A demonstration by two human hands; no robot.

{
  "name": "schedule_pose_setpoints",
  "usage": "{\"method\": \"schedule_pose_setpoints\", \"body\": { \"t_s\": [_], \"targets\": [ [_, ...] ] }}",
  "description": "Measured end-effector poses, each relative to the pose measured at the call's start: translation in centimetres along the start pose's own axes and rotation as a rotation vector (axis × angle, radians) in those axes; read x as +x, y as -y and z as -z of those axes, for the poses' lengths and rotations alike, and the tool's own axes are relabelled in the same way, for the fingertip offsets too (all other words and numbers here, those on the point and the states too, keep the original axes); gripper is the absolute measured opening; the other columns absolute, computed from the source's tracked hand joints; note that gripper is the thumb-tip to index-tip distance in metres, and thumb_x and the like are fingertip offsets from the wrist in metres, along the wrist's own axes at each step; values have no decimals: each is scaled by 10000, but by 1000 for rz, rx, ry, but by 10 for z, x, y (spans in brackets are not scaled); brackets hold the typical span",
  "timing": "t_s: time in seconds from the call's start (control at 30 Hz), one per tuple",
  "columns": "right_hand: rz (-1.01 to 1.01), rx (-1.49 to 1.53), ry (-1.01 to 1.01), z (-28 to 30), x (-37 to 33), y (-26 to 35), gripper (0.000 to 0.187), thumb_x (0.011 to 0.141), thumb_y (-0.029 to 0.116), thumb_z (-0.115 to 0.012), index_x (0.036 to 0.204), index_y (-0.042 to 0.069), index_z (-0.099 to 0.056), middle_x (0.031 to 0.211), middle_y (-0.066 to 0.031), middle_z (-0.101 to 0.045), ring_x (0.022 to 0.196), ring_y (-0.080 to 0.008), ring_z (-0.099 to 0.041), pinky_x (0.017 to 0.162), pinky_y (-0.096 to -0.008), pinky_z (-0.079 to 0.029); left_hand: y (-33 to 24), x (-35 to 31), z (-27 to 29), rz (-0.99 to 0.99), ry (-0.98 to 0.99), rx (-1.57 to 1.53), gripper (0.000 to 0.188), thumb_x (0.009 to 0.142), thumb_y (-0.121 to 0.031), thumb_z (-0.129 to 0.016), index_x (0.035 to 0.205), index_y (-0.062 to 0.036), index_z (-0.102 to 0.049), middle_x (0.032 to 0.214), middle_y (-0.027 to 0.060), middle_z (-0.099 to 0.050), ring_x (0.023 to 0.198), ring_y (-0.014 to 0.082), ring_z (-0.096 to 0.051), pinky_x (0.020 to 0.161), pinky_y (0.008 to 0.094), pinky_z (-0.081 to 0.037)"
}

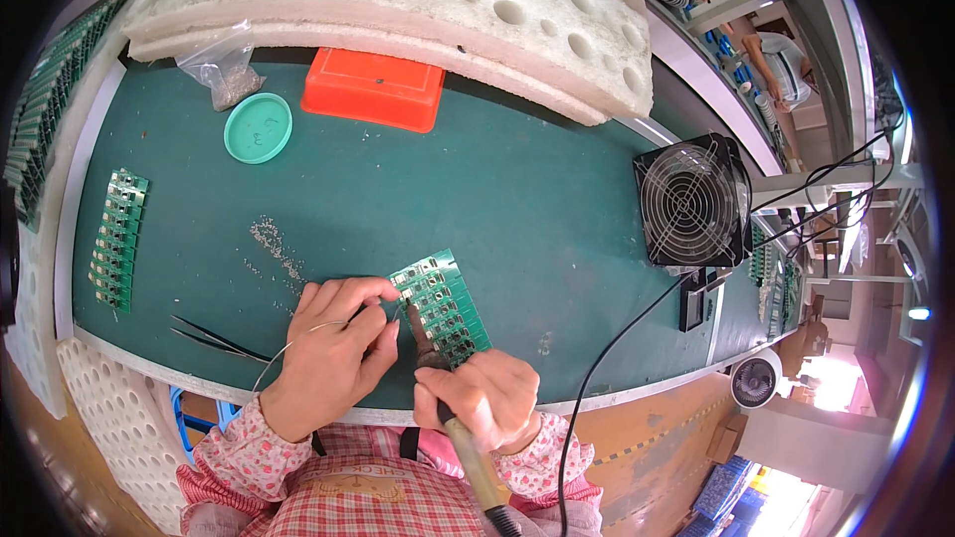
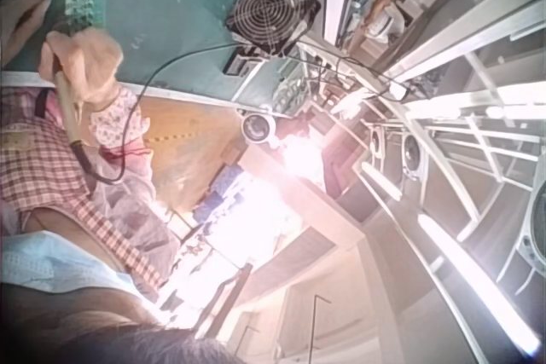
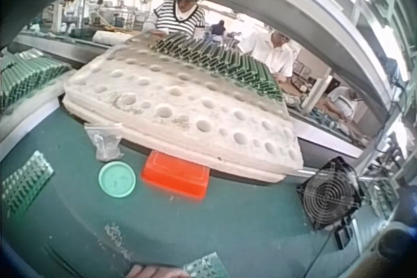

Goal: The person solders electronic components onto circuit board strips using a soldering iron and solder wire.

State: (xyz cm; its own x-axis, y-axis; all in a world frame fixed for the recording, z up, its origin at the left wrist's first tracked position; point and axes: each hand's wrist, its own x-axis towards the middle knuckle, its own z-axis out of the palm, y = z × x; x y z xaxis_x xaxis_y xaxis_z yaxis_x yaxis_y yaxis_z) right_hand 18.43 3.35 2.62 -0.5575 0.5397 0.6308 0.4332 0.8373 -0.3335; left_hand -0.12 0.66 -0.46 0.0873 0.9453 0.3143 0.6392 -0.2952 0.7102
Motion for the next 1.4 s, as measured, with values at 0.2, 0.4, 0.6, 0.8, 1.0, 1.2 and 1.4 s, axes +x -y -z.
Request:
{"method": "schedule_pose_setpoints", "body": {
  "t_s": [0.2, 0.4, 0.6, 0.8, 1.0, 1.2, 1.4],
  "targets": [
    [76, -1, 34, -2, -3, 1, 230, 740, 79, -766, 933, 37, -649, 527, 47, -413, 392, -131, -392, 380, -277, -312, 1, 0, 0, 0, -39, -50, 191, 758, -25, -724, 696, -42, -544, 1092, 48, -677, 856, 238, -612, 743, 372, -433],
    [-117, 129, 5, 11, -3, 2, 193, 775, 46, -745, 932, 26, -635, 566, 0, -529, 424, -163, -505, 403, -301, -398, 2, -1, 8, 1, 4, -80, 122, 820, -61, -703, 804, -13, -592, 1096, 98, -658, 911, 282, -629, 783, 399, -470],
    [-235, 135, -111, 9, -9, -4, 154, 864, 92, -721, 918, 17, -597, 633, -51, -640, 441, -166, -551, 411, -303, -428, 2, 3, 10, 4, 13, -55, 110, 834, -57, -689, 836, -1, -594, 1083, 120, -644, 899, 284, -616, 780, 402, -464],
    [-212, 102, -103, 4, -6, -8, 157, 863, 92, -730, 930, 20, -607, 634, -40, -633, 438, -167, -549, 408, -301, -425, 4, 5, 6, -23, 5, 8, 112, 830, -62, -691, 847, 1, -600, 1052, 101, -606, 894, 267, -581, 778, 395, -446],
    [-207, 39, -21, 1, -2, -4, 179, 928, 187, -680, 935, 48, -567, 643, -46, -625, 495, -204, -573, 512, -314, -456, 6, 6, 3, -26, 10, 38, 111, 824, -59, -695, 852, -7, -600, 1043, 87, -582, 884, 259, -562, 773, 389, -437],
    [-201, 69, -9, -3, -3, -6, 186, 922, 188, -691, 949, 51, -569, 631, -40, -619, 493, -198, -576, 512, -318, -453, 6, 6, 1, -19, 2, 50, 123, 813, -61, -705, 846, -12, -597, 1062, 81, -584, 885, 265, -564, 777, 394, -436],
    [-159, 42, -5, -3, 1, -5, 163, 903, 162, -704, 924, 47, -591, 627, -31, -610, 476, -190, -556, 478, -313, -429, 4, 7, 0, -6, -5, 43, 129, 808, -61, -710, 845, -18, -593, 1080, 74, -597, 889, 271, -571, 779, 402, -436]
  ]
}}
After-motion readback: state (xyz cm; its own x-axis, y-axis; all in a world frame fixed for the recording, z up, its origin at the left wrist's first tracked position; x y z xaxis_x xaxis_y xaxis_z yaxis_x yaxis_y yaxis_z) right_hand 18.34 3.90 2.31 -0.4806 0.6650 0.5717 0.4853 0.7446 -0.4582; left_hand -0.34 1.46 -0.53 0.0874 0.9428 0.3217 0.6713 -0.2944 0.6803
